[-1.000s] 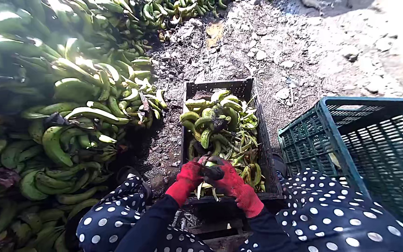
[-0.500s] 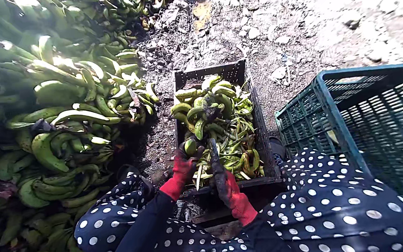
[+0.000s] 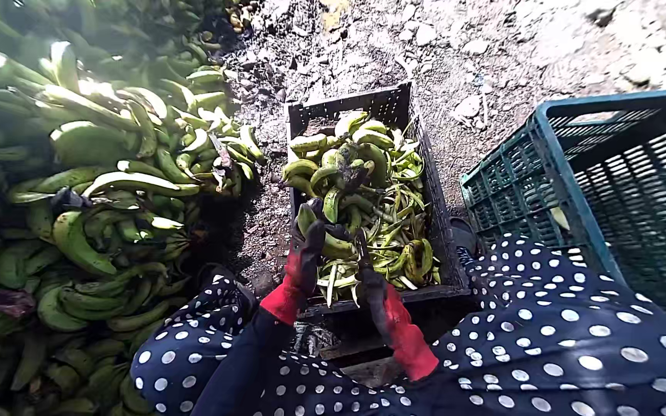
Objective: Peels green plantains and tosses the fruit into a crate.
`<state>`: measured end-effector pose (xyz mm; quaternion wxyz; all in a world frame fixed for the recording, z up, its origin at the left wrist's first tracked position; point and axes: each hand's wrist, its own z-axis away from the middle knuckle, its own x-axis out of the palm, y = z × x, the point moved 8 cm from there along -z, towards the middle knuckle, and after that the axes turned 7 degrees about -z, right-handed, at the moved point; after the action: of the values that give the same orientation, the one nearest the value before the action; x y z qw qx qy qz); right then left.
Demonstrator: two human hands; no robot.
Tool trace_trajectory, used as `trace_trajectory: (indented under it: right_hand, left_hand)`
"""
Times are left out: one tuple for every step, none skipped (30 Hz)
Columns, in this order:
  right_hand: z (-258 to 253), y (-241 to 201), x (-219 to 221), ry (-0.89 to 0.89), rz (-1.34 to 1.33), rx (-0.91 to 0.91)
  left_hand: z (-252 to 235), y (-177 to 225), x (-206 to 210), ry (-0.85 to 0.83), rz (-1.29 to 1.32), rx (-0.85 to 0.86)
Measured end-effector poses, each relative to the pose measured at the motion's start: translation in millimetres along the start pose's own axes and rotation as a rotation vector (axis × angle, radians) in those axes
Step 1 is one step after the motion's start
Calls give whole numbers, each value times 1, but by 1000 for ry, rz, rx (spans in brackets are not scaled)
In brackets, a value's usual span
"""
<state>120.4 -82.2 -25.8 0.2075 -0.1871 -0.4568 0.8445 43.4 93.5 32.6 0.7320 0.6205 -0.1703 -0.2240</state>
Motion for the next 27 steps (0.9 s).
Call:
trace_trajectory:
  right_hand:
    - [-7,-19,-8,36,28,-129]
    - [-14,-32,-14,38,45,-220]
    - [-21,-41,-16,6,76,-285]
    - [-27,-47,-17,-32,159,-316]
    - [-30,-52,-17,-84,300,-288]
    - [-31,-57,-16,-135,466,-238]
    - [-29,-62,-15,-166,606,-203]
    - [-26,-67,-16,-172,689,-176]
    - [-23,-71,-18,-160,734,-165]
    - [-21,-74,-20,-130,759,-185]
    - [-19,-75,-21,-101,765,-208]
    - [-17,-75,-23,-75,749,-221]
    - [-17,-74,-24,-47,729,-231]
    - [-18,-72,-24,-32,702,-223]
    - [-20,-70,-24,-27,694,-205]
    - [-22,-68,-23,-42,696,-177]
    - [-24,-66,-21,-58,692,-154]
    - [-27,-65,-19,-65,677,-137]
    - [-29,-64,-16,-61,651,-129]
    - [-32,-63,-14,-54,622,-112]
    - [-35,-63,-11,-37,605,-106]
    - [-38,-64,-9,-28,587,-85]
    - [-41,-64,-8,-9,570,-69]
    - [-44,-65,-8,17,555,-51]
    - [-49,-65,-9,55,546,-37]
    - [-53,-65,-10,88,543,-8]
    - [-59,-63,-12,123,532,20]
  left_hand:
    - [-4,-3,0,-35,59,6]
    - [-6,-3,0,-53,85,12]
    - [-8,-1,-1,-47,94,29]
    - [-9,-1,-2,-53,109,48]
    - [-11,-2,-2,-54,125,48]
    - [-13,-5,-2,-62,143,35]
    - [-15,-8,-2,-72,171,20]
    - [-16,-9,-3,-67,175,8]
    - [-17,-9,-5,-52,161,6]
    - [-17,-10,-7,-29,129,-1]
    - [-18,-10,-9,-2,100,-10]
    - [-18,-10,-11,6,83,-10]
    - [-19,-8,-12,14,65,5]
    - [-19,-4,-13,15,29,22]
    - [-18,-2,-13,8,-19,37]
    - [-18,0,-12,-2,-63,37]
    - [-18,0,-12,-14,-81,31]
    - [-19,-1,-11,-30,-87,31]
    - [-19,-3,-10,-46,-88,38]
    - [-17,-4,-8,-70,-90,34]
    - [-17,-7,-8,-82,-99,33]
    - [-17,-10,-9,-82,-110,32]
    - [-16,-13,-9,-78,-120,14]
    - [-13,-17,-9,-80,-133,-13]
    - [-11,-21,-8,-87,-127,-50]
    - [-7,-26,-5,-98,-94,-128]
    - [-2,-34,-1,-116,-25,-230]
